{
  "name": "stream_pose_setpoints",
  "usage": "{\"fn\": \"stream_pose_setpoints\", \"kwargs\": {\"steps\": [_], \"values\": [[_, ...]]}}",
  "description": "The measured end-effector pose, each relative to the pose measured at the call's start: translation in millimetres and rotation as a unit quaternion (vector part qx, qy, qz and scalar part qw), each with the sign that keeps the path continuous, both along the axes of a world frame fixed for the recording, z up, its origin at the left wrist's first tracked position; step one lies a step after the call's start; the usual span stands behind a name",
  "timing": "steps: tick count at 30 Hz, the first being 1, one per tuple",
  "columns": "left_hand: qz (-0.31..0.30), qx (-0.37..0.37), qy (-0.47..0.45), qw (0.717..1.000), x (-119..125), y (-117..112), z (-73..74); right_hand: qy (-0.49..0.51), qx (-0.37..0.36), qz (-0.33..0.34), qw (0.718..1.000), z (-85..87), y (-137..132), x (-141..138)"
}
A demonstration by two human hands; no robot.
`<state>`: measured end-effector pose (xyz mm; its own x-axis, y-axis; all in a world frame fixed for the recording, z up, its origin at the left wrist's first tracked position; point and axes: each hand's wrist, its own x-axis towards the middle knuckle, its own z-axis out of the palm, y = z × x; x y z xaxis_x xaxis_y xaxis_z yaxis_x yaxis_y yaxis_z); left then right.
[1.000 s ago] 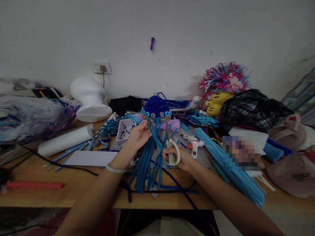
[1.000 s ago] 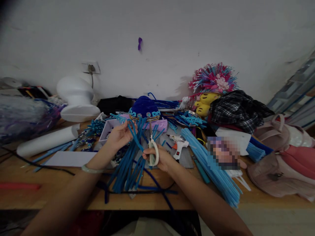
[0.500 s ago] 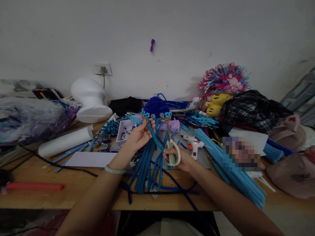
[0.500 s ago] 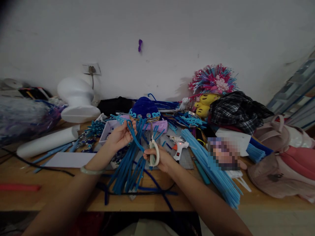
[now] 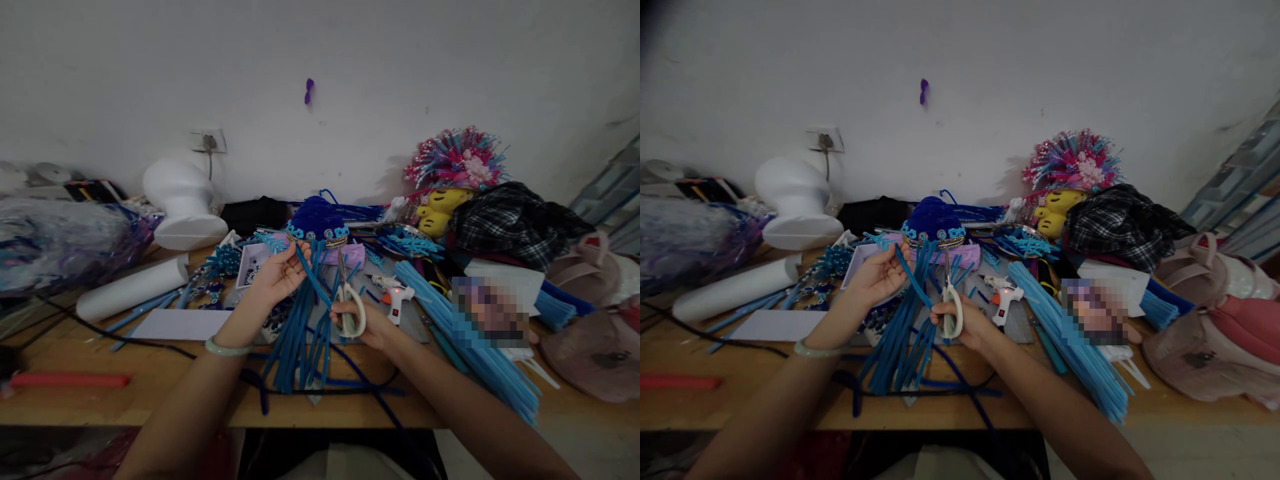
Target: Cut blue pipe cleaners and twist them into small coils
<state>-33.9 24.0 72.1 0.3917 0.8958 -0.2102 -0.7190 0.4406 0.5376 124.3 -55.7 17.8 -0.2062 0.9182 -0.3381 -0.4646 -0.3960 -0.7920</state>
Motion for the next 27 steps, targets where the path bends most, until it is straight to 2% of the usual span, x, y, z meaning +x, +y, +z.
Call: {"fn": "stream_pose_setpoints", "kwargs": {"steps": [11,13,15,18,20,23,27], "values": [[0.039,0.029,0.013,0.999,3.1,3.4,-4.7,0.012,-0.005,-0.024,1.0,-1.5,0.6,-1.9],[0.064,0.068,0.036,0.995,8.4,0.1,-7.4,0.017,0.015,-0.041,0.999,-1.0,1.2,-1.3],[0.094,0.138,0.084,0.982,15.3,-4.9,-11.9,0.018,0.035,-0.059,0.997,-0.2,2.1,0.0],[0.076,0.226,0.18,0.954,23.9,-12.0,-20.0,0.016,0.028,-0.085,0.996,0.2,3.8,2.1],[0.057,0.247,0.224,0.941,26.4,-14.3,-23.6,0.017,0.017,-0.099,0.995,-0.1,4.7,2.7],[0.056,0.216,0.22,0.949,26.2,-13.6,-24.9,0.014,0.02,-0.102,0.994,-0.1,4.4,1.7],[0.055,0.145,0.105,0.982,23.7,-9.3,-23.1,-0.01,0.046,-0.087,0.995,2.7,0.4,-2.6]]}}
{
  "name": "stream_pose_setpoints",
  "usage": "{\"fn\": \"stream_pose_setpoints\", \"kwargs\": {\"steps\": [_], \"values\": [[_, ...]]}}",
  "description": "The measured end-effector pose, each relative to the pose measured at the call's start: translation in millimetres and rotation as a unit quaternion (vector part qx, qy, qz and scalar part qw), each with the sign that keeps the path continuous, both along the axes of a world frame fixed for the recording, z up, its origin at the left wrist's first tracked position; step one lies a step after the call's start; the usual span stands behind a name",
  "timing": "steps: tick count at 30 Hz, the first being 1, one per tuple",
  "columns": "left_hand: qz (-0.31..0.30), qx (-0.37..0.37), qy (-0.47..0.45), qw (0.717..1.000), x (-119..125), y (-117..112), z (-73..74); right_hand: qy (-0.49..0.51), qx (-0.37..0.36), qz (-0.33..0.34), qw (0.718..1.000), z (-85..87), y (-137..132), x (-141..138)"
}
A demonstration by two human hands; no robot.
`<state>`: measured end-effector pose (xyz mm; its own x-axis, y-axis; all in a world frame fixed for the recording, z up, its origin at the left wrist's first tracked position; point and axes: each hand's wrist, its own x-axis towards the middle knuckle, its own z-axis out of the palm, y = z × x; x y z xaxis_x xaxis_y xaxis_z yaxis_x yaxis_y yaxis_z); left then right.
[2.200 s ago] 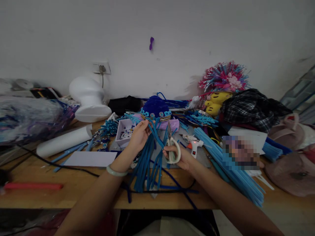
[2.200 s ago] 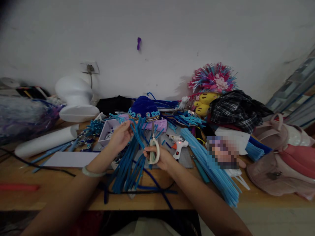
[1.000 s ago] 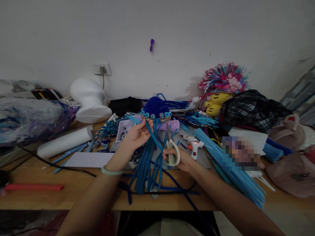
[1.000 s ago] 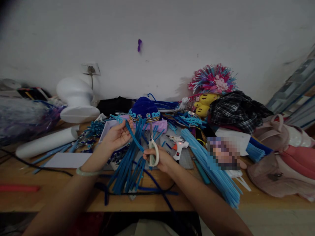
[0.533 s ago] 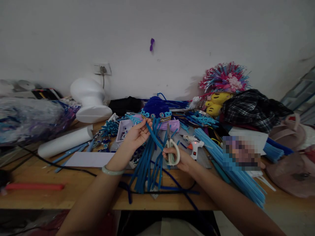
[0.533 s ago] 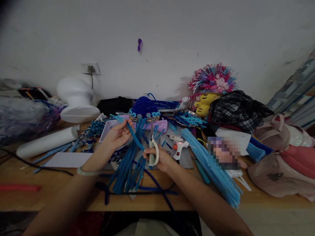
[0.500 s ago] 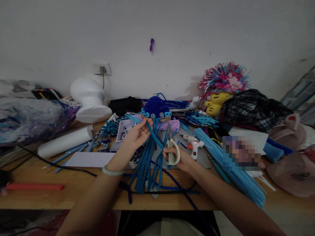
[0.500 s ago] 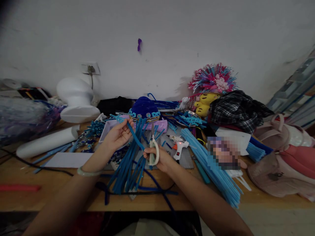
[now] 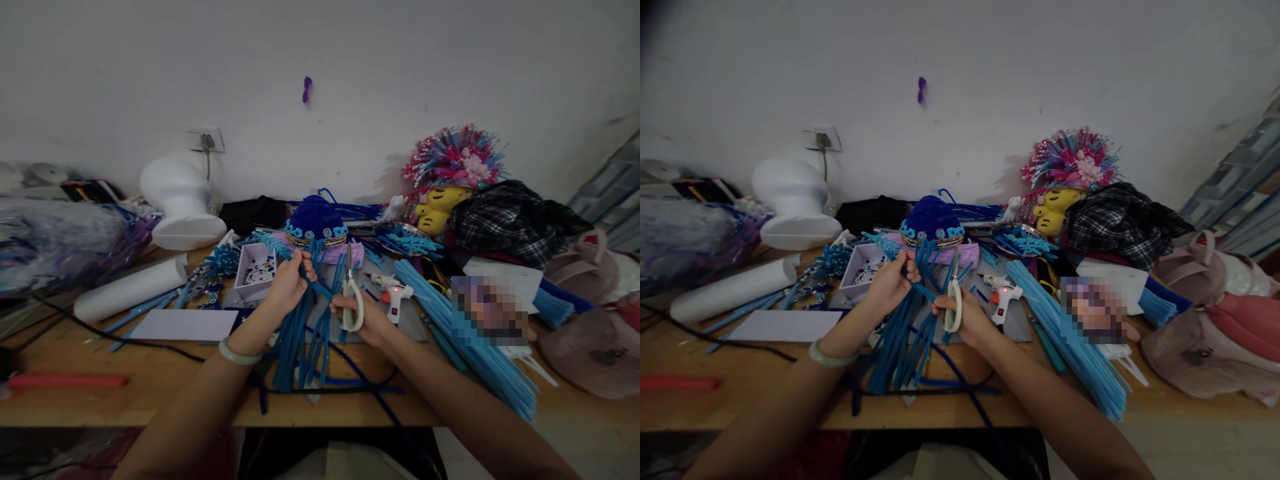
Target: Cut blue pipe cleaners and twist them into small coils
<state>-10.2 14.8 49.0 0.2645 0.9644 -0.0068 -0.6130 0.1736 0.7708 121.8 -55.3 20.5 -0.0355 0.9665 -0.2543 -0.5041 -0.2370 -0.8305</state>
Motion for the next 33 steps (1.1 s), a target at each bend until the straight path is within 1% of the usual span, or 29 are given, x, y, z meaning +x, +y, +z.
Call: {"fn": "stream_pose_setpoints", "kwargs": {"steps": [2,4,6,8,12,14,16,20,24,27,33], "values": [[-0.034,-0.025,-0.069,0.997,-1.1,1.2,0.9,-0.021,0.01,0.005,1.0,1.6,-2.5,-2.4],[-0.06,-0.04,-0.118,0.99,-1.7,0.7,2.2,-0.041,0.016,0.014,0.999,2.1,-4.4,-4.4],[-0.065,-0.042,-0.141,0.987,-1.6,-1.3,3.6,-0.055,0.023,0.025,0.998,1.3,-5.4,-5.7],[-0.052,-0.034,-0.146,0.987,-0.4,-3.6,4.6,-0.06,0.029,0.031,0.997,-0.2,-5.7,-6.2],[-0.01,-0.025,-0.126,0.992,3.0,-4.5,2.5,-0.052,0.031,0.03,0.998,-2.2,-5.2,-5.7],[-0.006,-0.024,-0.12,0.993,4.1,-3.2,0.0,-0.046,0.026,0.031,0.998,-1.4,-4.5,-4.6],[-0.018,-0.028,-0.119,0.992,4.8,-2.0,-2.4,-0.052,0.021,0.024,0.998,0.9,-3.1,-2.0],[-0.057,-0.04,-0.103,0.992,7.1,-3.1,-5.2,-0.096,0.032,-0.029,0.994,7.6,1.8,8.7],[-0.065,-0.011,-0.072,0.995,10.2,-7.5,-5.4,-0.079,0.055,-0.05,0.994,10.4,6.0,19.2],[-0.063,0.017,-0.045,0.997,11.0,-10.1,-4.6,-0.08,0.051,-0.039,0.995,10.2,5.1,18.9],[-0.046,0.078,0.032,0.995,11.8,-12.8,-5.0,-0.112,0.08,0.031,0.99,16.2,-7.1,7.3]]}}
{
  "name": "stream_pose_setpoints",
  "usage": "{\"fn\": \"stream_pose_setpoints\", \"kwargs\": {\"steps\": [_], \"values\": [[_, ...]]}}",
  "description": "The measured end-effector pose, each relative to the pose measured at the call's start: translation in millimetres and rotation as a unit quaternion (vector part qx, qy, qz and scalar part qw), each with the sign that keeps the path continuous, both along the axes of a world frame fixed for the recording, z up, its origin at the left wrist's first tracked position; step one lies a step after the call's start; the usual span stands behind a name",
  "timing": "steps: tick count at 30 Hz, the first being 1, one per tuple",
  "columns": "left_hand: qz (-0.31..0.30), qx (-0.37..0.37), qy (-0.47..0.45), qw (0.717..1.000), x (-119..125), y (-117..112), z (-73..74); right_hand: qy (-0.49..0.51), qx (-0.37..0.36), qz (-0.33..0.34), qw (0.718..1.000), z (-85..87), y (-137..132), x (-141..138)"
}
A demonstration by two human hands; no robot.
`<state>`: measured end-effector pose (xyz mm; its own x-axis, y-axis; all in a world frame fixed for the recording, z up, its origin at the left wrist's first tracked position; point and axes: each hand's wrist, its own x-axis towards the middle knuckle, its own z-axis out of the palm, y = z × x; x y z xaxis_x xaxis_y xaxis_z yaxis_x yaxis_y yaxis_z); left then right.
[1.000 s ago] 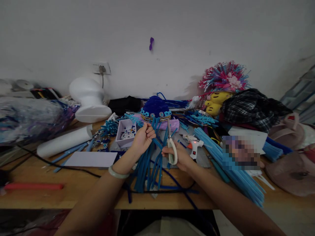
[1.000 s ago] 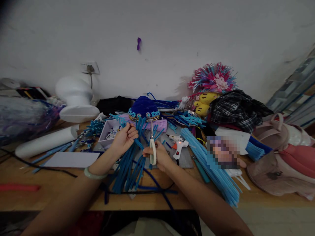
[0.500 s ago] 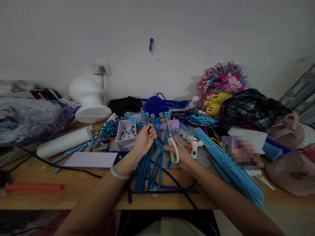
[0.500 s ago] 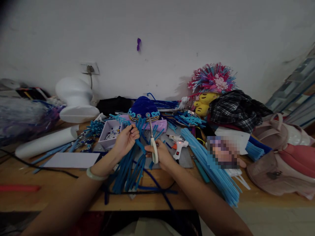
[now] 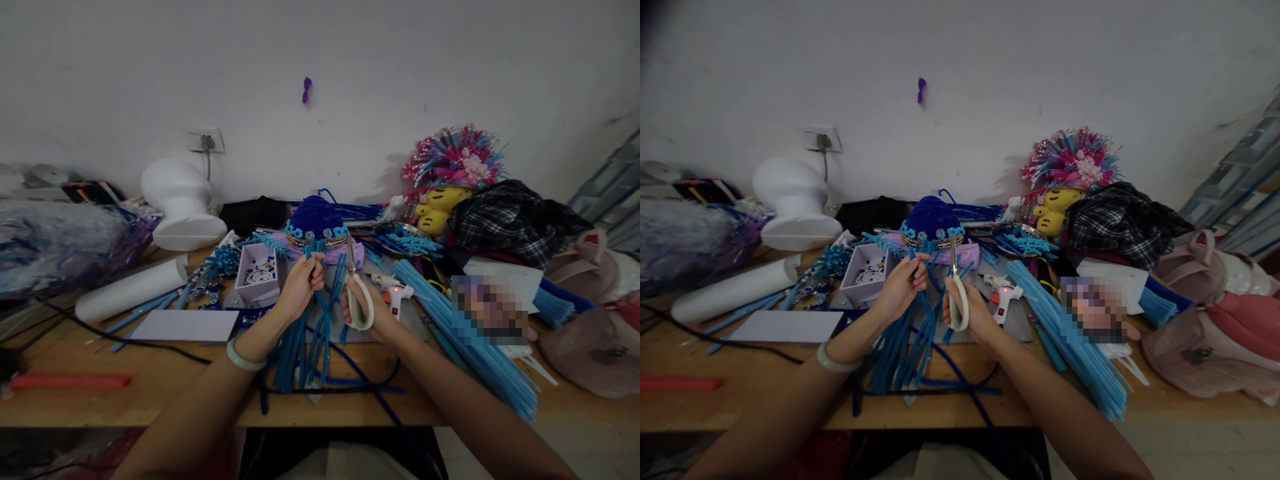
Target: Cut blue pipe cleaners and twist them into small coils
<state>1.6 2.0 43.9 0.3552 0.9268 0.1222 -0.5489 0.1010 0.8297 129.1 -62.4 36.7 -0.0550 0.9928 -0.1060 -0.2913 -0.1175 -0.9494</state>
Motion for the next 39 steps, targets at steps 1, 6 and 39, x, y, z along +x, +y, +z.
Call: {"fn": "stream_pose_setpoints", "kwargs": {"steps": [1,6,39], "values": [[0.008,0.014,0.016,1.0,0.5,-0.5,-0.6,-0.004,0.005,0.013,1.0,1.4,-2.4,-0.8],[0.055,0.077,0.066,0.993,2.7,-2.7,-2.7,-0.005,-0.024,0.132,0.991,4.8,-10.8,-0.5],[-0.044,-0.032,0.082,0.995,4.0,-6.8,-0.2,0.051,-0.023,-0.034,0.998,2.5,16.0,22.3]]}}
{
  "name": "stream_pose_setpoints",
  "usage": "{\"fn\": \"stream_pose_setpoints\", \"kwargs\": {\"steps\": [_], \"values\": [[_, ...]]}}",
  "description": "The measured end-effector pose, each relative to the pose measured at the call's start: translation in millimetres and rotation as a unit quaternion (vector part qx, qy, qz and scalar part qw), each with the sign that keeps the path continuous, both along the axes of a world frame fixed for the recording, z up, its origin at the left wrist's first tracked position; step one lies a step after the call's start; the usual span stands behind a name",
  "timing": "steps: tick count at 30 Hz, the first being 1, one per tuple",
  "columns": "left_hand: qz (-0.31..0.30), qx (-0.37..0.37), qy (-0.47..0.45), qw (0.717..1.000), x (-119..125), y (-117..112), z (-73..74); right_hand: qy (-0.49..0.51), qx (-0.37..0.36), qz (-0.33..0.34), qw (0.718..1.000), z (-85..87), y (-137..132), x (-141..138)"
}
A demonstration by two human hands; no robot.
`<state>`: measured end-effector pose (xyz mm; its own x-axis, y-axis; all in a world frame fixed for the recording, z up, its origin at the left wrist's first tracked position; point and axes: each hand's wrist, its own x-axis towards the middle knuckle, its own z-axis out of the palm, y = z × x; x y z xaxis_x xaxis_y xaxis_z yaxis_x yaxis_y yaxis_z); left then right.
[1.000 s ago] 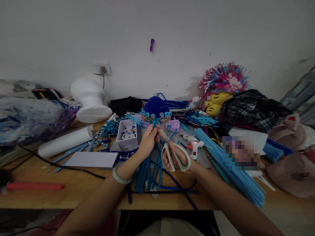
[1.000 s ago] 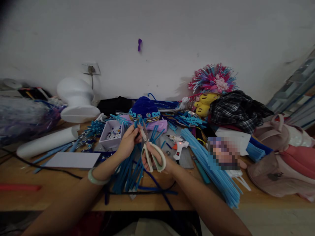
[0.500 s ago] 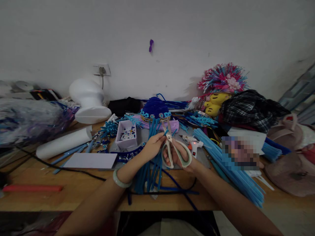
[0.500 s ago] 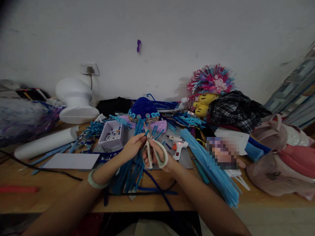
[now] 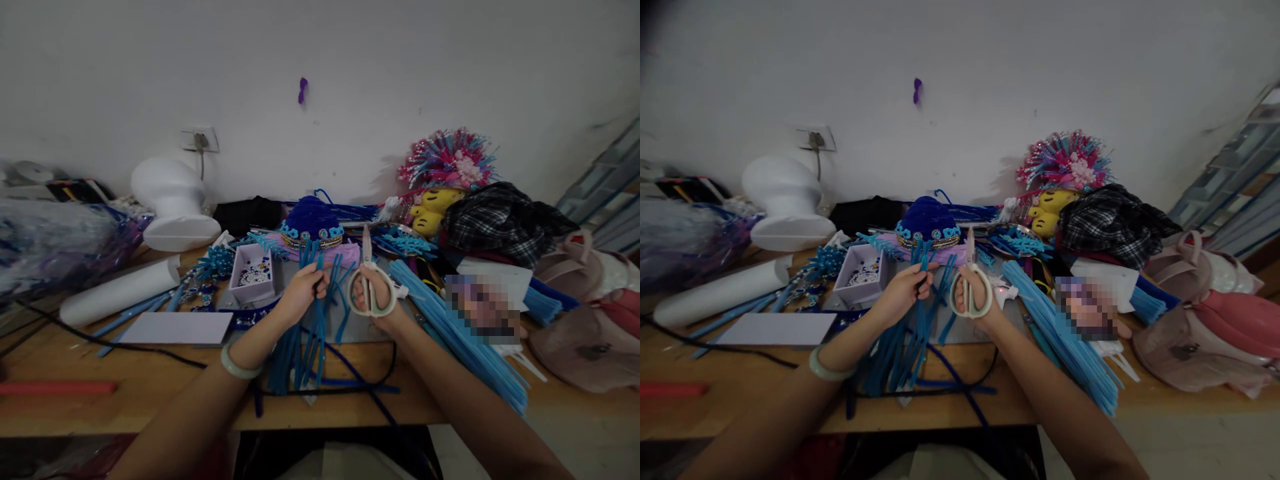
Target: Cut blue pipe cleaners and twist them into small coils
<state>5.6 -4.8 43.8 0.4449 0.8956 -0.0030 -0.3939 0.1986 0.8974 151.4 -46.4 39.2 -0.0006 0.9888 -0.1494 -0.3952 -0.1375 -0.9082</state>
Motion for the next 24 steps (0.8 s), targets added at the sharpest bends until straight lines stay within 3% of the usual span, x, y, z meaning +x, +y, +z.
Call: {"fn": "stream_pose_setpoints", "kwargs": {"steps": [4,9,14,17,19,20,22,24], "values": [[-0.051,-0.097,-0.051,0.993,-1.2,-2.5,6.4,0.025,0.01,-0.1,0.995,3.0,9.0,10.9],[-0.044,-0.139,-0.037,0.989,15.1,-8.9,-10.5,-0.012,0.007,-0.123,0.992,0.8,10.1,12.5],[-0.076,-0.056,-0.009,0.996,22.2,-6.0,-32.5,-0.08,0.017,-0.138,0.987,1.2,5.5,8.4],[-0.063,0.065,0.126,0.988,16.9,0.7,-35.9,-0.102,0.017,-0.145,0.984,2.4,4.8,7.6],[-0.018,0.183,0.263,0.947,11.1,4.6,-32.2,-0.104,0.021,-0.147,0.983,2.1,5.0,7.8],[0.003,0.247,0.333,0.91,7.8,5.9,-29.0,-0.105,0.023,-0.148,0.983,1.6,5.1,7.9],[0.031,0.353,0.465,0.811,1.5,6.9,-22.0,-0.109,0.024,-0.142,0.983,0.7,5.0,8.1],[0.027,0.404,0.569,0.716,-3.3,6.3,-17.4,-0.111,0.025,-0.133,0.985,0.3,4.3,7.6]]}}
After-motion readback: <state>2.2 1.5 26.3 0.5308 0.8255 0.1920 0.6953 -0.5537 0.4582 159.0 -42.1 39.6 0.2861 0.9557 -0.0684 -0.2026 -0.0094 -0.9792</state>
